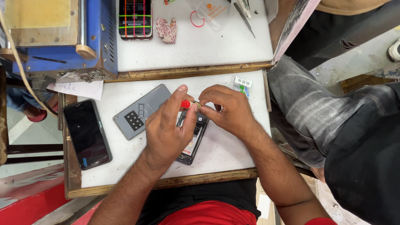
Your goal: The person applies adhesive to the internal frame of a disassembled smartphone, then places the back cover onto the chassis and secures it with rubber bands. The person handles the phone, adhesive tube, and rubber bands throughout the process.
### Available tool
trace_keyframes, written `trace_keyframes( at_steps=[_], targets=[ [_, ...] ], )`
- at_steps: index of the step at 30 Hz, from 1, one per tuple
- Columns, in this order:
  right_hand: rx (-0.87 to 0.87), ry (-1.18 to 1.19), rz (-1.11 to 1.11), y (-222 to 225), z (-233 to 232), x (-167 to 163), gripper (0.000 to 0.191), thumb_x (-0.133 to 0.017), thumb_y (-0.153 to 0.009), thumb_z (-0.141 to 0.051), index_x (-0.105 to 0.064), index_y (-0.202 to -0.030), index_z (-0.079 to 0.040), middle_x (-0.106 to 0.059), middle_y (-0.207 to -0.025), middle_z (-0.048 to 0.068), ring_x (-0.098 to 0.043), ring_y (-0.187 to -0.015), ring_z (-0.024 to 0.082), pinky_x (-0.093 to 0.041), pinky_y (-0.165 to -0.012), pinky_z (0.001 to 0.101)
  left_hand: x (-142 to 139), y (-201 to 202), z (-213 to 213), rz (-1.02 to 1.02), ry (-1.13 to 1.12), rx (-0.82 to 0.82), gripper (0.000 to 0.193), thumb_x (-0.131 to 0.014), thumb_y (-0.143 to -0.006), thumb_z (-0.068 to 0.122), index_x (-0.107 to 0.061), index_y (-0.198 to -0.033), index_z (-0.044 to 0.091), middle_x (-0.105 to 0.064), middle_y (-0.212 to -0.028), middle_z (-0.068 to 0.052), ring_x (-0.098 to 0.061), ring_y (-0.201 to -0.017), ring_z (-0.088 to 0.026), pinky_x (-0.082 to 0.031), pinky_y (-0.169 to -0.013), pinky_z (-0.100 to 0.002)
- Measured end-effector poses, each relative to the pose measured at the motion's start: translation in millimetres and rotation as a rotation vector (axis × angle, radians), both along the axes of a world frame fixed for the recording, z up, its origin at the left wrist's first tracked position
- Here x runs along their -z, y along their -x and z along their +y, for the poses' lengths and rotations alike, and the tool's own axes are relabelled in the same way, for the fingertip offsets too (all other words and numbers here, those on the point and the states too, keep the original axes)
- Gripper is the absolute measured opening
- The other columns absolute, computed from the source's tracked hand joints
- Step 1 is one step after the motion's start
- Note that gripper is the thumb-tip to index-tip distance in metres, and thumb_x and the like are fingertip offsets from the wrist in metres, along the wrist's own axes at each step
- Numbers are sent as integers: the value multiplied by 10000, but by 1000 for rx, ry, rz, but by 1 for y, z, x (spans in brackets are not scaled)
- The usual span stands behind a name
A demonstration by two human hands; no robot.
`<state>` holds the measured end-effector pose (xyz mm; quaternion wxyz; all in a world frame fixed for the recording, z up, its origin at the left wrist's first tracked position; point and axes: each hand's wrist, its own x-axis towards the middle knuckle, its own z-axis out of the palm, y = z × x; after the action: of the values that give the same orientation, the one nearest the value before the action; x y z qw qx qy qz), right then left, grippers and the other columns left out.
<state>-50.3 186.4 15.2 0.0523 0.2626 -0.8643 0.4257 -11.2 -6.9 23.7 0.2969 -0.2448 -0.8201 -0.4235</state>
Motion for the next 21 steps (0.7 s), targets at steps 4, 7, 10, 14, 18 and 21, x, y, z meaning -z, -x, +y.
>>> trace_keyframes(
  at_steps=[4,7,10,14,18,21],
  targets=[
    [-7,10,-10,0,1,4,166,-835,-868,-122,-717,-977,-84,-757,-1061,28,-724,-812,101,-557,-553,214,1,0,2,-20,-23,-50,696,-782,-971,-23,-342,-1508,26,-727,-1045,-130,-769,-956,-219,-660,-828,-340],
    [-7,16,6,1,0,4,163,-840,-875,-132,-722,-979,-88,-752,-1062,27,-727,-830,100,-563,-558,208,2,0,2,-29,-63,-40,699,-778,-994,-26,-328,-1527,30,-728,-1053,-123,-775,-957,-203,-671,-822,-315],
    [-2,15,10,1,-1,0,170,-840,-877,-152,-727,-991,-95,-756,-1068,28,-723,-822,99,-559,-560,211,4,1,2,17,17,-48,716,-796,-984,-5,-326,-1522,39,-725,-1042,-119,-769,-968,-220,-661,-824,-332],
    [13,-50,-29,-1,-2,-8,476,-851,-784,-308,-704,-1185,-97,-738,-1138,83,-682,-762,123,-545,-557,239,11,5,-2,16,39,-53,728,-802,-997,12,-311,-1534,27,-722,-1051,-124,-769,-973,-224,-667,-815,-324],
    [173,12,-141,1,2,-12,557,-775,-887,-373,-654,-1366,-117,-750,-1210,83,-625,-647,150,-532,-570,250,24,11,-15,-48,116,-120,704,-787,-980,6,-337,-1521,20,-724,-1050,-149,-766,-940,-239,-656,-795,-336],
    [174,168,-52,5,8,-10,441,-632,-1038,-426,-677,-1323,-93,-747,-1184,100,-724,-944,161,-555,-678,255,36,14,-20,-99,166,-148,686,-787,-953,6,-369,-1497,12,-718,-1010,-165,-768,-902,-249,-649,-751,-333]
  ],
)
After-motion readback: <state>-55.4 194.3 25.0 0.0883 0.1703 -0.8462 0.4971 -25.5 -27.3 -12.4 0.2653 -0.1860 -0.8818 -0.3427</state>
